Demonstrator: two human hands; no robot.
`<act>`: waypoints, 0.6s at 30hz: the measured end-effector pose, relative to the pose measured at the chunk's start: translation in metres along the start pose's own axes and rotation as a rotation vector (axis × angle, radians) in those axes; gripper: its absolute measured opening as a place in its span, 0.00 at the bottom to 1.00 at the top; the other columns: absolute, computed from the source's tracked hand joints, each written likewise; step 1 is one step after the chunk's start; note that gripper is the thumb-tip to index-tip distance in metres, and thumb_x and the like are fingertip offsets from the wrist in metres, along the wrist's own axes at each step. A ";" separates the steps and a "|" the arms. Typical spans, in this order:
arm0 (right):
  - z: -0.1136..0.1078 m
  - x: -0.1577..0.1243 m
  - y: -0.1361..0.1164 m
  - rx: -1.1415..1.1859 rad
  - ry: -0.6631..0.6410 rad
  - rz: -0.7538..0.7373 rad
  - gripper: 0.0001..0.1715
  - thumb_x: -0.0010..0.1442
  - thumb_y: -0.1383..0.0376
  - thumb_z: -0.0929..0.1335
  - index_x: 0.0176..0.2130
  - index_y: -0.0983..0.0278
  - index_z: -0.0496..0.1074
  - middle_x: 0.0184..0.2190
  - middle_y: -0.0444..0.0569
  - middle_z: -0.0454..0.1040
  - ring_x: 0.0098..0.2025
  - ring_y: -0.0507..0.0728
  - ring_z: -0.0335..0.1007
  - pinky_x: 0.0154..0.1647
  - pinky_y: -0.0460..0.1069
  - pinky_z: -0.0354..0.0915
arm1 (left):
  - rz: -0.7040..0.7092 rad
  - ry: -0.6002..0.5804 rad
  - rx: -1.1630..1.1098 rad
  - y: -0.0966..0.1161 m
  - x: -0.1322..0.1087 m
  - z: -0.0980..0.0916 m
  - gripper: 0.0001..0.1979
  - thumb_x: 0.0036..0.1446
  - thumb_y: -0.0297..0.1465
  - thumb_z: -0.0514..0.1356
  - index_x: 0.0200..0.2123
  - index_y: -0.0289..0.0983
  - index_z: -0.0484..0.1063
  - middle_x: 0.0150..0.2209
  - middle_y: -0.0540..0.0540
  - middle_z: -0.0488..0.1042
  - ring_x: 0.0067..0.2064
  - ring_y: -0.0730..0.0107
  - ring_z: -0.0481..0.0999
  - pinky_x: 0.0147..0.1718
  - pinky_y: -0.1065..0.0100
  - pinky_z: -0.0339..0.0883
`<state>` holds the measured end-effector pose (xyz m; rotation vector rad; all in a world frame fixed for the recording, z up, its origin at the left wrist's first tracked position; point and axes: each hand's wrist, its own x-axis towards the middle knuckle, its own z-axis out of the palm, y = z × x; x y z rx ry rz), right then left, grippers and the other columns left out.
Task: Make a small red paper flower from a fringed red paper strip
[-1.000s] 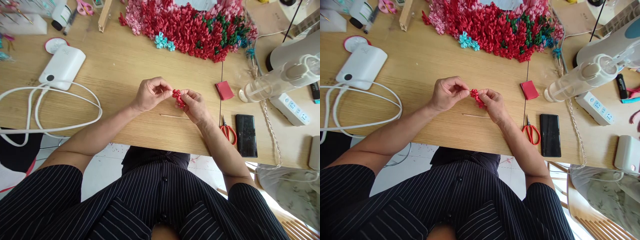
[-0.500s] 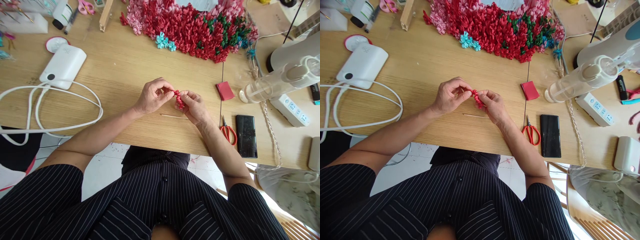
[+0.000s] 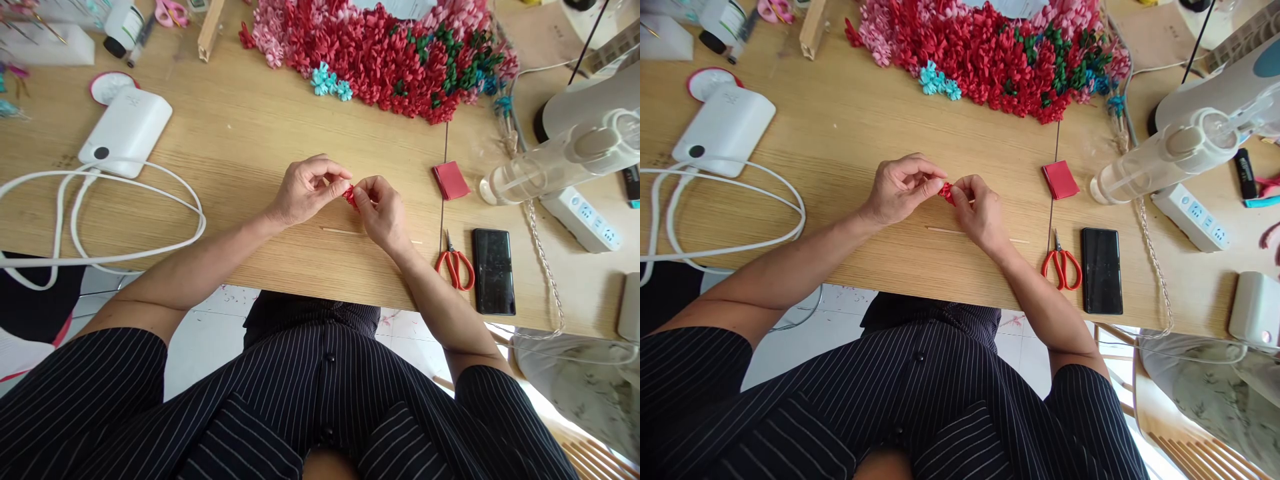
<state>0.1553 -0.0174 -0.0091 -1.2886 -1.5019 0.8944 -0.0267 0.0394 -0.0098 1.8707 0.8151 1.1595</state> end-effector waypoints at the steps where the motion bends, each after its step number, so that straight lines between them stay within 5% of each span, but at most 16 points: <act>1: 0.001 -0.001 0.000 -0.041 0.007 -0.025 0.15 0.70 0.54 0.69 0.35 0.59 0.67 0.30 0.42 0.72 0.32 0.50 0.67 0.35 0.50 0.63 | -0.015 -0.020 0.018 0.000 0.000 0.000 0.21 0.62 0.51 0.67 0.35 0.38 0.81 0.34 0.47 0.81 0.35 0.71 0.78 0.37 0.68 0.72; 5: 0.002 -0.003 0.001 -0.194 0.021 -0.142 0.07 0.69 0.64 0.67 0.36 0.59 0.66 0.33 0.43 0.74 0.36 0.52 0.70 0.42 0.52 0.66 | -0.085 -0.097 0.051 -0.002 0.000 -0.001 0.16 0.62 0.43 0.68 0.31 0.36 0.81 0.32 0.47 0.81 0.34 0.71 0.78 0.37 0.67 0.73; 18: 0.002 -0.003 0.005 -0.187 -0.017 -0.178 0.06 0.68 0.66 0.66 0.36 0.59 0.67 0.34 0.44 0.74 0.37 0.53 0.71 0.43 0.52 0.67 | -0.236 -0.155 0.023 -0.001 0.002 -0.003 0.07 0.53 0.34 0.70 0.30 0.35 0.81 0.32 0.47 0.82 0.32 0.73 0.77 0.32 0.71 0.68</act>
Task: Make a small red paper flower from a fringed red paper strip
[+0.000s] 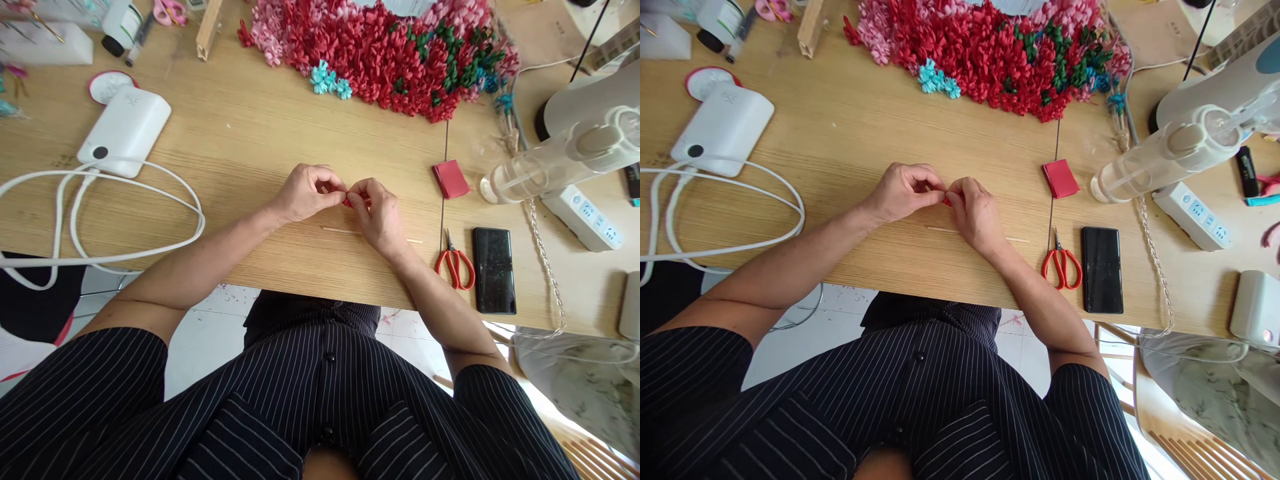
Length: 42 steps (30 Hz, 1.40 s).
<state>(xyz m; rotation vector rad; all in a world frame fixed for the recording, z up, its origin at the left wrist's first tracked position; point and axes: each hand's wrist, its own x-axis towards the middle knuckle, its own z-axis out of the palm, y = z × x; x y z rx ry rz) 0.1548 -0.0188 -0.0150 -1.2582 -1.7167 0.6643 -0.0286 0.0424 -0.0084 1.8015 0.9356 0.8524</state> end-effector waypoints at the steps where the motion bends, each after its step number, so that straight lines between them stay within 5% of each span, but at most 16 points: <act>1: 0.000 0.001 0.000 0.023 -0.010 0.007 0.06 0.68 0.67 0.66 0.36 0.59 0.68 0.34 0.44 0.75 0.37 0.53 0.72 0.43 0.52 0.68 | -0.022 -0.003 -0.024 0.001 0.000 0.000 0.07 0.53 0.34 0.70 0.30 0.35 0.81 0.32 0.47 0.82 0.33 0.73 0.77 0.33 0.70 0.69; 22: -0.008 0.005 0.002 0.029 -0.041 0.005 0.06 0.66 0.61 0.69 0.36 0.59 0.73 0.33 0.44 0.76 0.37 0.53 0.70 0.42 0.53 0.70 | -0.123 -0.066 -0.194 0.001 0.002 -0.004 0.09 0.53 0.36 0.70 0.30 0.36 0.79 0.29 0.48 0.79 0.33 0.71 0.78 0.36 0.66 0.73; 29: -0.014 0.007 -0.001 0.062 -0.054 0.028 0.07 0.66 0.58 0.71 0.37 0.59 0.75 0.35 0.45 0.79 0.39 0.54 0.73 0.44 0.54 0.72 | -0.165 -0.149 -0.300 -0.001 0.002 -0.007 0.07 0.54 0.34 0.71 0.30 0.37 0.80 0.27 0.48 0.78 0.26 0.75 0.73 0.25 0.71 0.65; 42: -0.021 0.010 -0.001 0.041 -0.150 -0.060 0.06 0.66 0.59 0.72 0.37 0.59 0.77 0.37 0.46 0.80 0.41 0.56 0.76 0.51 0.57 0.73 | -0.157 -0.261 -0.262 -0.001 0.001 -0.011 0.08 0.53 0.36 0.72 0.29 0.38 0.81 0.27 0.46 0.80 0.27 0.72 0.75 0.26 0.67 0.68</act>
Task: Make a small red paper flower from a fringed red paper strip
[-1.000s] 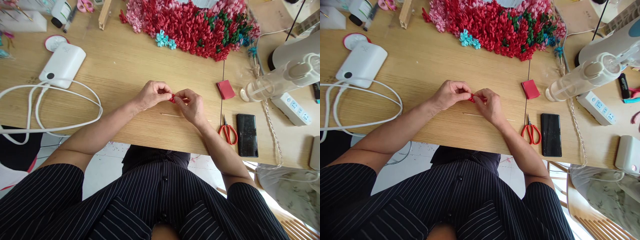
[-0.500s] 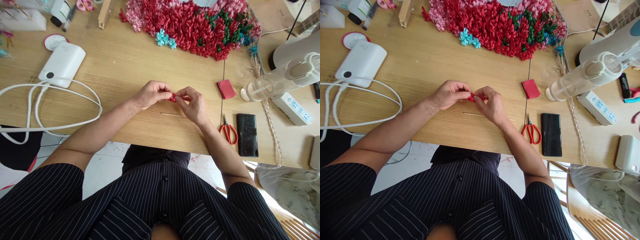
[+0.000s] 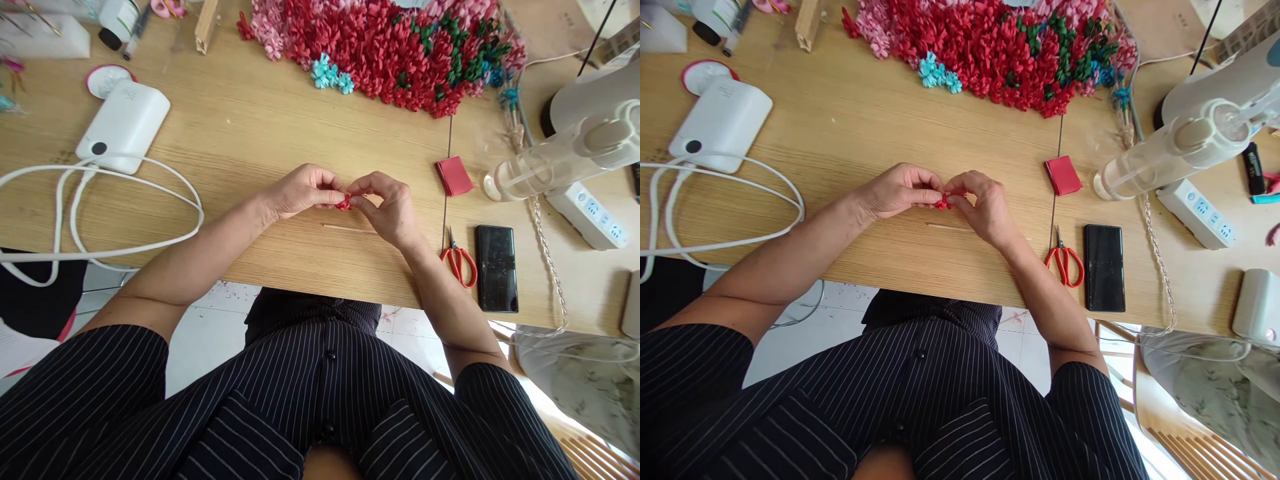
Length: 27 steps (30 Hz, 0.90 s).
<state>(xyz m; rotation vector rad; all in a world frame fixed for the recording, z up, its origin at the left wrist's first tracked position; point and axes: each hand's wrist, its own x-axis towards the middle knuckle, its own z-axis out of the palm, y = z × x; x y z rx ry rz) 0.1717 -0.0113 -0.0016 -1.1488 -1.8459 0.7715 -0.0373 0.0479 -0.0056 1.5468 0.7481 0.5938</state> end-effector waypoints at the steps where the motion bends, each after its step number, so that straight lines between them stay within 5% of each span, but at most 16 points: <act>1: 0.000 0.000 0.000 0.010 -0.002 -0.014 0.06 0.67 0.59 0.72 0.38 0.59 0.77 0.38 0.46 0.81 0.41 0.56 0.76 0.50 0.57 0.72 | 0.000 0.002 0.005 -0.001 0.000 0.000 0.08 0.52 0.36 0.73 0.29 0.38 0.81 0.27 0.46 0.80 0.27 0.71 0.75 0.26 0.67 0.68; 20: 0.002 -0.001 -0.003 0.151 -0.047 0.069 0.19 0.61 0.45 0.76 0.35 0.58 0.79 0.34 0.46 0.81 0.38 0.56 0.76 0.47 0.56 0.73 | -0.026 0.025 0.063 -0.011 0.001 -0.007 0.13 0.49 0.39 0.77 0.31 0.37 0.81 0.27 0.45 0.80 0.29 0.69 0.79 0.28 0.65 0.72; 27: 0.002 0.001 0.000 0.335 -0.072 0.233 0.28 0.52 0.41 0.79 0.35 0.60 0.75 0.31 0.44 0.78 0.32 0.51 0.70 0.36 0.51 0.70 | -0.003 0.115 -0.035 -0.012 0.003 -0.003 0.13 0.60 0.41 0.73 0.34 0.36 0.81 0.29 0.44 0.79 0.31 0.67 0.81 0.29 0.65 0.72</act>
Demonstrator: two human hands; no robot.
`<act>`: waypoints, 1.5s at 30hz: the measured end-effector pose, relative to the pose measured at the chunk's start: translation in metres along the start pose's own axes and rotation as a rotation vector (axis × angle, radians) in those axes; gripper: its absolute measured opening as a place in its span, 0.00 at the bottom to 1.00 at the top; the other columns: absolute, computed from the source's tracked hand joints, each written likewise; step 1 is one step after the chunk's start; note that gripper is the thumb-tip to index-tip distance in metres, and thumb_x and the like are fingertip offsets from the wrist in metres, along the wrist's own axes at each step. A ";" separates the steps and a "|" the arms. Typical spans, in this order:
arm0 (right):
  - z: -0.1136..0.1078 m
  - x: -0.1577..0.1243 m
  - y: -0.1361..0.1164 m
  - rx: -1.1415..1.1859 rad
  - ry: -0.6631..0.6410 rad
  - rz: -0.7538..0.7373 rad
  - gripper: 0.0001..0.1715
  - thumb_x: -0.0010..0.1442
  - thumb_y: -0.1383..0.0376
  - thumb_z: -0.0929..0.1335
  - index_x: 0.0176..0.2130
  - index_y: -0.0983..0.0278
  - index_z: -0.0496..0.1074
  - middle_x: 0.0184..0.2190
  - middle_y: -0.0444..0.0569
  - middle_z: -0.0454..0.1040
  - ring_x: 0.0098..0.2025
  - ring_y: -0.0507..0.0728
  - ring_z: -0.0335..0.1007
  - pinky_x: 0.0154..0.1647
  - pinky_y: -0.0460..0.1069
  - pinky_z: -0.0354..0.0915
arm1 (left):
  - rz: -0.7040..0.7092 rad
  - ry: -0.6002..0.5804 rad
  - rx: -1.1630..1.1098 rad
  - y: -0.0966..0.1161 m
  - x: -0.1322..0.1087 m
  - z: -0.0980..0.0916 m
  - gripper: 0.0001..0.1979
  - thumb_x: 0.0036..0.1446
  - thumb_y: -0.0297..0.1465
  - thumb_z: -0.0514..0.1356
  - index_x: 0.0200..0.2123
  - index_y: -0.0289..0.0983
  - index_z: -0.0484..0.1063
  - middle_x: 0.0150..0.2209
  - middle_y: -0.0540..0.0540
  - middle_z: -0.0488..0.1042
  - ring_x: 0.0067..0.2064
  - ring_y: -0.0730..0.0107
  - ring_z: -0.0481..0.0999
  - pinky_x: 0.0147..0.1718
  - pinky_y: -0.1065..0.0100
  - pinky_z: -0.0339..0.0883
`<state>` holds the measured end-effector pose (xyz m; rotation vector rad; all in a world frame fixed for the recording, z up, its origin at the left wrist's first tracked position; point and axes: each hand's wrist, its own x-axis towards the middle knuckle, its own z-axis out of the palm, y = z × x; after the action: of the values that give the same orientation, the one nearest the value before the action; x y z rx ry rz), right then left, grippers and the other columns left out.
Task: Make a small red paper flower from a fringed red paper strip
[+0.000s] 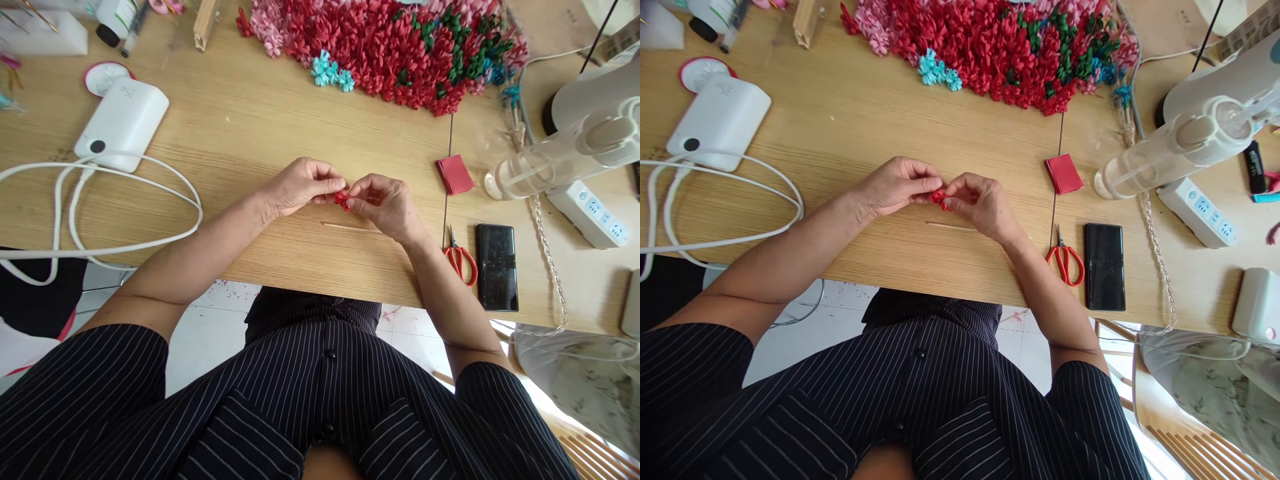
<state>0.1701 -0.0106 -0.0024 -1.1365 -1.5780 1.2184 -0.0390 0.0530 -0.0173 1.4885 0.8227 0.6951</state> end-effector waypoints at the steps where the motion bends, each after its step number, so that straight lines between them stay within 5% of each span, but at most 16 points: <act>1: -0.001 0.000 0.000 0.045 -0.004 0.016 0.29 0.52 0.41 0.80 0.35 0.61 0.75 0.31 0.44 0.78 0.32 0.51 0.70 0.35 0.50 0.69 | 0.017 0.044 -0.007 0.001 0.001 0.001 0.14 0.61 0.42 0.71 0.34 0.36 0.81 0.29 0.45 0.79 0.32 0.68 0.81 0.29 0.65 0.72; 7: -0.005 0.003 0.005 0.162 0.022 0.072 0.31 0.52 0.40 0.79 0.36 0.61 0.72 0.30 0.43 0.76 0.31 0.49 0.70 0.31 0.47 0.67 | 0.199 0.209 0.123 0.013 0.000 0.008 0.12 0.61 0.41 0.71 0.35 0.39 0.81 0.30 0.48 0.79 0.34 0.70 0.80 0.35 0.66 0.74; 11: -0.002 0.004 0.007 0.033 0.087 0.039 0.27 0.56 0.42 0.78 0.35 0.61 0.73 0.30 0.43 0.77 0.31 0.49 0.69 0.31 0.47 0.65 | 0.303 0.199 0.304 0.019 -0.005 0.013 0.07 0.59 0.37 0.70 0.34 0.39 0.82 0.33 0.47 0.82 0.36 0.70 0.79 0.41 0.65 0.74; 17: 0.007 0.001 0.006 -0.183 0.218 -0.001 0.10 0.59 0.60 0.75 0.33 0.61 0.72 0.28 0.41 0.77 0.29 0.49 0.68 0.32 0.49 0.64 | 0.334 0.182 0.407 0.011 -0.004 0.015 0.05 0.57 0.32 0.69 0.31 0.38 0.81 0.32 0.49 0.81 0.32 0.73 0.75 0.36 0.67 0.71; 25: 0.010 -0.002 -0.003 -0.176 0.168 0.045 0.02 0.60 0.66 0.71 0.35 0.63 0.75 0.31 0.44 0.79 0.32 0.51 0.72 0.36 0.49 0.68 | 0.311 0.106 0.424 0.007 -0.003 0.012 0.06 0.55 0.30 0.64 0.29 0.35 0.79 0.31 0.48 0.79 0.31 0.74 0.73 0.31 0.70 0.66; 37: 0.005 -0.003 -0.011 -0.164 0.147 0.030 0.05 0.60 0.62 0.74 0.34 0.62 0.79 0.34 0.47 0.82 0.38 0.53 0.76 0.41 0.50 0.72 | 0.267 0.074 0.414 0.010 -0.003 0.009 0.05 0.53 0.30 0.63 0.28 0.36 0.76 0.29 0.50 0.78 0.29 0.76 0.72 0.31 0.71 0.66; 45: 0.001 -0.001 -0.011 0.016 0.134 0.162 0.10 0.58 0.61 0.77 0.29 0.64 0.78 0.26 0.43 0.77 0.28 0.47 0.67 0.30 0.45 0.63 | 0.283 0.024 0.323 0.007 -0.002 0.008 0.12 0.60 0.39 0.66 0.31 0.35 0.79 0.31 0.47 0.80 0.32 0.73 0.77 0.33 0.69 0.71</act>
<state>0.1675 -0.0129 0.0077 -1.3281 -1.3960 1.2294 -0.0329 0.0465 -0.0111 1.9167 0.7756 0.8176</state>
